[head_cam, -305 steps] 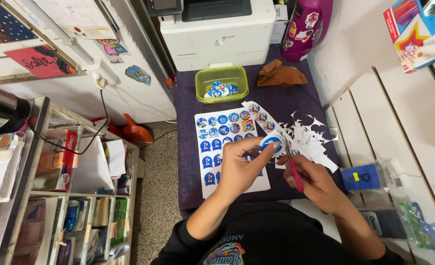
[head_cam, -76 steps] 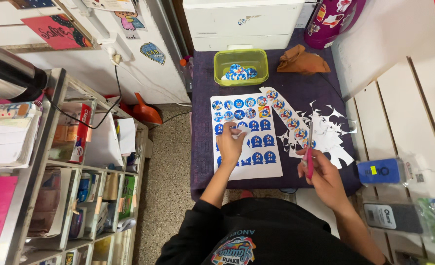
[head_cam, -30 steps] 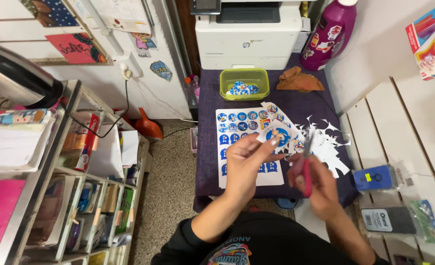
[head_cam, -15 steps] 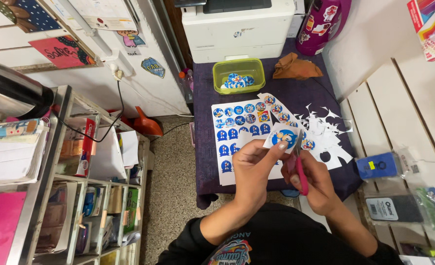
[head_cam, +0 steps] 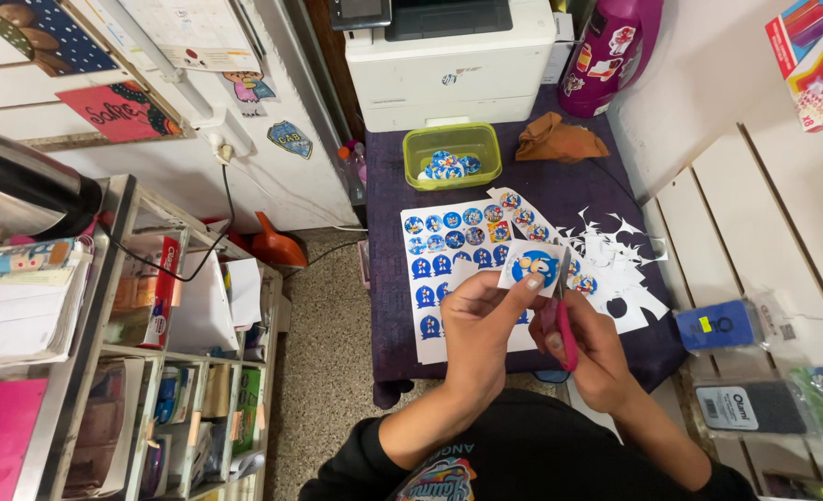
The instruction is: The person uses pink scissors to cut out circular blue stickers from a printed sheet. They hold the sheet with one hand and carefully trim around the edges of each sticker, placing the cut pieces into a green container on the table.
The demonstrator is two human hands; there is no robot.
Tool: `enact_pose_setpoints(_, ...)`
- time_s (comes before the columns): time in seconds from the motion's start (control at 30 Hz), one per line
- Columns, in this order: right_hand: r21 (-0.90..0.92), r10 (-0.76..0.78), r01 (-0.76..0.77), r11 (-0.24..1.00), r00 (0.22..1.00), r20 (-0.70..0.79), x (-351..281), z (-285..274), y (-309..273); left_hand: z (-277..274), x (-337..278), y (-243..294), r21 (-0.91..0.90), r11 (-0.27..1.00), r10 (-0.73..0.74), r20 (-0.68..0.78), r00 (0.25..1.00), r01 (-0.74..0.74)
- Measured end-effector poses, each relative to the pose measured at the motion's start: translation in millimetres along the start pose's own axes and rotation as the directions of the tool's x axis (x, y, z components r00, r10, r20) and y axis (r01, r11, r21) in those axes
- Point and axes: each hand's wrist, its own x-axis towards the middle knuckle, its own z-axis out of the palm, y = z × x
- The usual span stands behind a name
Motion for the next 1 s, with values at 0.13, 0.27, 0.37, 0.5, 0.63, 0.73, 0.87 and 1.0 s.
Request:
enact_pose_setpoints(0.13, -0.014, 0.000, 0.000, 1.000, 1.000, -0.009, -12.0, -7.6, 22.8, 0.8, -0.8, 5.1, 0.002, 1.000, 0.000, 0.003, 1.000, 0.000)
enact_pose_setpoints(0.27, -0.051, 0.007, -0.008, 0.999, 1.000, -0.018, -6.7, -3.6, 11.1, -0.8, -0.4, 3.4, -0.003, 1.000, 0.004, 0.009, 1.000, -0.004)
enact_pose_setpoints(0.37, -0.079, 0.015, -0.017, 0.997, 1.000, -0.015, -4.4, -3.7, 4.0, 1.7, -2.2, 7.4, 0.010, 1.000, 0.012, 0.013, 1.000, -0.012)
enact_pose_setpoints(0.5, -0.090, 0.036, -0.038, 0.995, 0.999, -0.028, -14.1, -8.1, 11.2, 5.0, -6.4, 6.8, -0.004, 1.000, 0.025, -0.002, 1.000, -0.025)
enact_pose_setpoints(0.63, -0.101, 0.053, -0.057, 0.993, 0.998, -0.047, -14.2, -7.2, 7.7, 5.5, -8.2, 7.5, 0.017, 0.999, 0.031, -0.003, 1.000, -0.030)
enact_pose_setpoints(0.73, -0.106, 0.071, -0.076, 0.991, 0.996, -0.054, -18.9, -10.5, 12.2, 5.9, -8.1, 9.3, 0.014, 0.998, 0.054, -0.001, 0.999, -0.054)
enact_pose_setpoints(0.87, -0.113, 0.084, -0.088, 0.990, 0.995, -0.046, -21.1, -13.9, 11.7, -1.1, -4.2, -0.7, 0.090, 0.982, 0.167, -0.018, 0.986, -0.165)
enact_pose_setpoints(1.0, -0.093, 0.100, -0.103, 0.990, 0.994, -0.035, -22.5, -17.6, 9.5, -4.3, -3.6, -1.3, 0.156, 0.956, 0.248, 0.015, 0.969, -0.248)
